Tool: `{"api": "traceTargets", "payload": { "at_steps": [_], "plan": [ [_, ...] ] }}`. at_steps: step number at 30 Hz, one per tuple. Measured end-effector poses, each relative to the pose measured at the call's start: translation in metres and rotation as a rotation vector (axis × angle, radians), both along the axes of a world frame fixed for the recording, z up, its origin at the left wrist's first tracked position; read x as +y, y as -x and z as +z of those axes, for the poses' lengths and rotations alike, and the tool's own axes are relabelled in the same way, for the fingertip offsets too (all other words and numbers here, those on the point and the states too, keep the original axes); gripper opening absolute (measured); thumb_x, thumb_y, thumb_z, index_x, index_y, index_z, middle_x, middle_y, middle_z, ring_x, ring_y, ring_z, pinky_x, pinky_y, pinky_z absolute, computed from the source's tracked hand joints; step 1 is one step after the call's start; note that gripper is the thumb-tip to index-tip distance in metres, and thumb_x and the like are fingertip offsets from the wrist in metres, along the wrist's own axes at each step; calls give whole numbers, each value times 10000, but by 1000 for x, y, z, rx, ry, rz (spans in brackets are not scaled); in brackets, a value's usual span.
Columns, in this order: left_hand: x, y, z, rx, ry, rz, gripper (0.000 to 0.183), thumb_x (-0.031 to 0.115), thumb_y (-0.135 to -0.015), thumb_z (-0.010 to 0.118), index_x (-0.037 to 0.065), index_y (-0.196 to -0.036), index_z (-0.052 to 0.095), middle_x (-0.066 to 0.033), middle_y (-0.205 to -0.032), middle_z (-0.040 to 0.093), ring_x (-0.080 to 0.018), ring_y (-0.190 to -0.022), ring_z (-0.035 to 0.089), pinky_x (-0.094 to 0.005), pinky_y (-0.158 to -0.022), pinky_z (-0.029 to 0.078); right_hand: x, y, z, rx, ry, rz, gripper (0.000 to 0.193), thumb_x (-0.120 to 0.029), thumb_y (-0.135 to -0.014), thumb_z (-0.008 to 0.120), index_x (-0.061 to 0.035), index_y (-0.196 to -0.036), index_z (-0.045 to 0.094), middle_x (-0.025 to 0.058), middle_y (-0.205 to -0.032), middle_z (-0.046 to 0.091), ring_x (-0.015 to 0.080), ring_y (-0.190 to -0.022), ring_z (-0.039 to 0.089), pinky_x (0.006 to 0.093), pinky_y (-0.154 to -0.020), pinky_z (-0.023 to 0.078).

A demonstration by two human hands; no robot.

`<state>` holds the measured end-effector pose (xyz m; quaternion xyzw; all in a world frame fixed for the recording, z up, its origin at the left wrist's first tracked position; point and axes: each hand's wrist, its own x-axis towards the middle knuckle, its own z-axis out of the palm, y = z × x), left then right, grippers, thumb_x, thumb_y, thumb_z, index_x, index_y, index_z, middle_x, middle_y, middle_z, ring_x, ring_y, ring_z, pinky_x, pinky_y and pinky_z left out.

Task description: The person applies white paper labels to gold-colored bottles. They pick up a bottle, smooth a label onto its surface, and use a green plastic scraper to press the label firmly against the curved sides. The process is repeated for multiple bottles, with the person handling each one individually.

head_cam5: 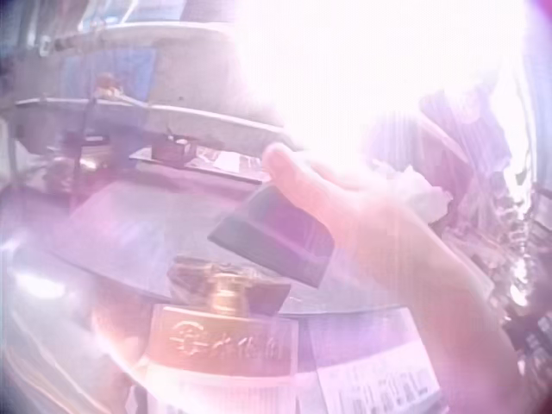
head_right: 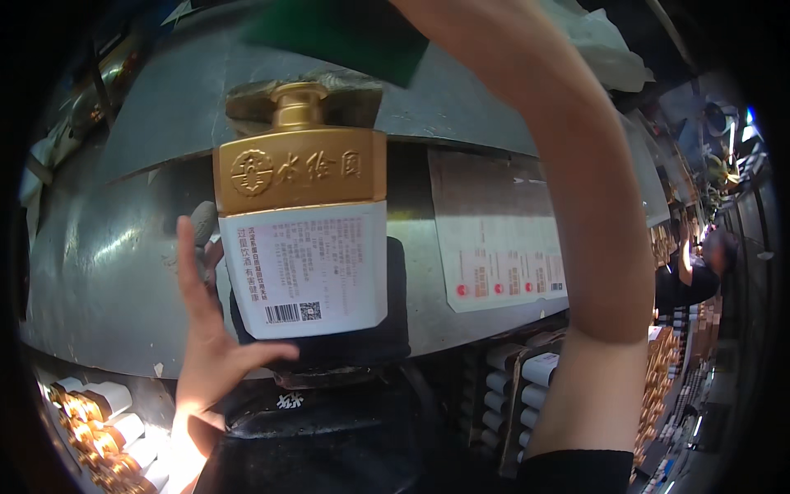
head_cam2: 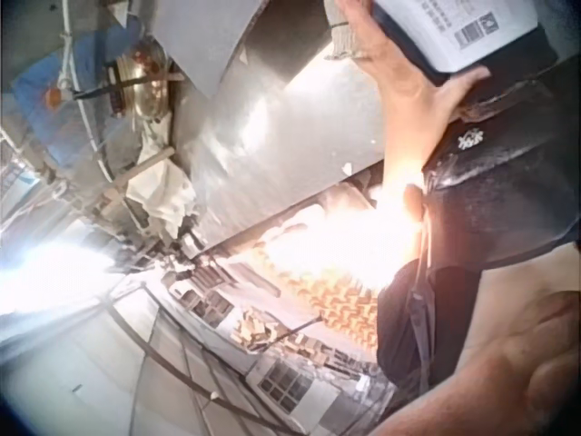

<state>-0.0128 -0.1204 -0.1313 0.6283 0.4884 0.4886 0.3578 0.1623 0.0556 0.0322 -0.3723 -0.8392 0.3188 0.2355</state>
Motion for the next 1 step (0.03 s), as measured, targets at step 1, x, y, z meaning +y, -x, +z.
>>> {"api": "traceTargets", "payload": {
  "at_steps": [1],
  "plan": [
    [3,-7,-5,52,18,23,1325,291,-598,920,104,-1530,-4,-240,-1506,197,-382,-1349,355,-481,-1142,230,-3,-4,6,7,-14,-12,463,-512,-901,547,-84,-772,666,29,-700,655,117,-600,606,236,-553,485]
  ]
}}
